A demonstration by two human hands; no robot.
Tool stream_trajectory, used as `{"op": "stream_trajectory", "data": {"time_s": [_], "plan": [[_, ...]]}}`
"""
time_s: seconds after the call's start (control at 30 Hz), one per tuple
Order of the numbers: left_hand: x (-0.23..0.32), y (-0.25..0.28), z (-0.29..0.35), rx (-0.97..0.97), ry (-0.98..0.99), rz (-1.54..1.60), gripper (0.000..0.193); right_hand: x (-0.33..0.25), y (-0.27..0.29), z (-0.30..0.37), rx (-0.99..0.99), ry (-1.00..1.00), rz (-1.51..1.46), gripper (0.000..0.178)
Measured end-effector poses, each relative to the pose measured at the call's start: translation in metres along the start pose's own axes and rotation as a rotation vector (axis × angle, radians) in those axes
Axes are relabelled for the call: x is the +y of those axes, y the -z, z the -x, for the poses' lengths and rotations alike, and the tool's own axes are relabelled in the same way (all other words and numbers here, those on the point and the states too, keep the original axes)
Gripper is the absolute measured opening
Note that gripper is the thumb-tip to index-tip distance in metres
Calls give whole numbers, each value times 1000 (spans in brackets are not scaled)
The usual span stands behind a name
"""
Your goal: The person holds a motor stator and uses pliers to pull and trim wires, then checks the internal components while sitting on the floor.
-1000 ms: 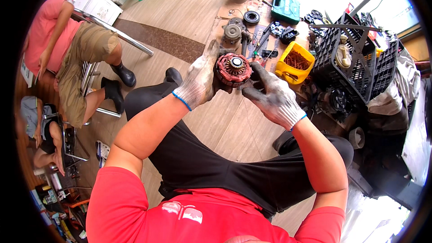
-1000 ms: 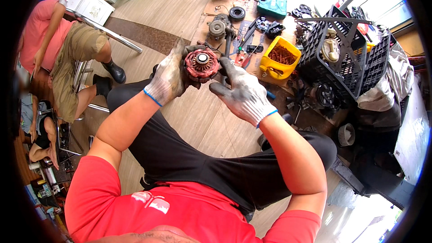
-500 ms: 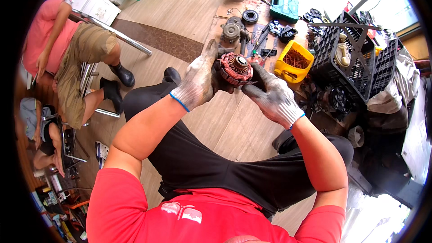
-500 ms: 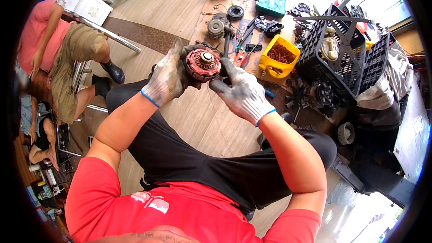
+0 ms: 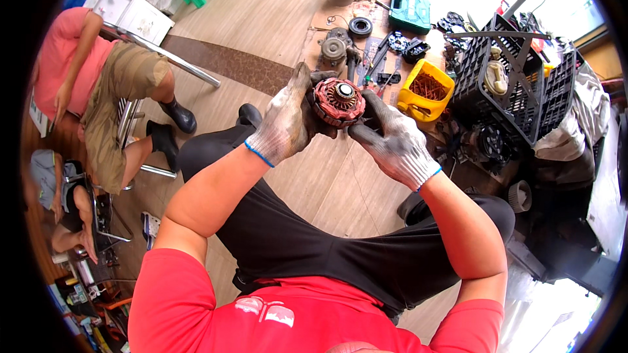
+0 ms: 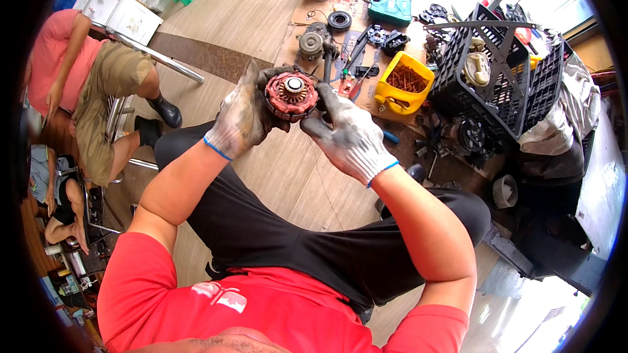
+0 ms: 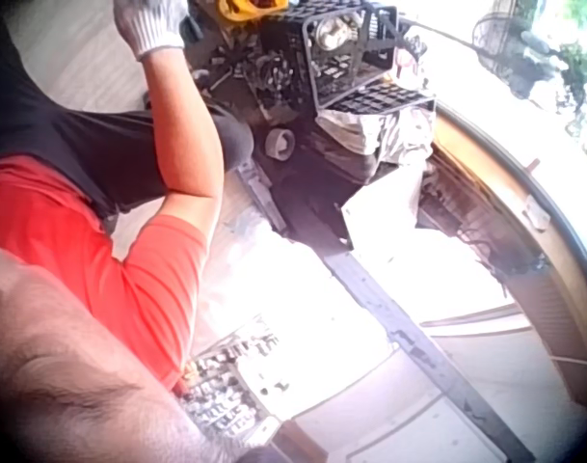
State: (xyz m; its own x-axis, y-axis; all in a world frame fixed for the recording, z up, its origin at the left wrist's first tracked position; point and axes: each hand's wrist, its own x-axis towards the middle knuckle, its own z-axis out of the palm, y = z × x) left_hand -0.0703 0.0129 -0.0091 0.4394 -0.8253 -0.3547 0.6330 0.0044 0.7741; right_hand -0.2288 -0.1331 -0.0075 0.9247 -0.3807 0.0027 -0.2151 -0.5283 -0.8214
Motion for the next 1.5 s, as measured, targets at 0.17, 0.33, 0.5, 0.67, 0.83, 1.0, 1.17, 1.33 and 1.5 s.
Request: {"op": "stream_trajectory", "data": {"time_s": [0.17,0.33,0.5,0.67,0.83,1.0,1.17,1.33,1.5], "plan": [[-3,1,-1,23,7,-1,76,2,0,1,5,3,32,57],[-1,-1,0,22,-1,9,76,0,2,-1,-15,-11,37,57],[1,-3,2,26,-17,-14,79,6,-3,-1,20,36,32,57],[1,0,1,-1,-47,-16,81,11,-7,-1,50,75,-14,58],[2,1,2,-32,-54,21,78,7,-6,1,64,76,-4,56],[0,1,2,-36,-63,32,76,-8,1,3,42,51,15,52],[3,-3,2,-66,-2,87,74,-7,2,2,72,99,-37,50],[4,-3,2,-79,90,158,69,-7,3,0,102,146,-37,49],[5,0,-1,-91,167,272,65,-6,5,1,117,141,-33,49]]}}
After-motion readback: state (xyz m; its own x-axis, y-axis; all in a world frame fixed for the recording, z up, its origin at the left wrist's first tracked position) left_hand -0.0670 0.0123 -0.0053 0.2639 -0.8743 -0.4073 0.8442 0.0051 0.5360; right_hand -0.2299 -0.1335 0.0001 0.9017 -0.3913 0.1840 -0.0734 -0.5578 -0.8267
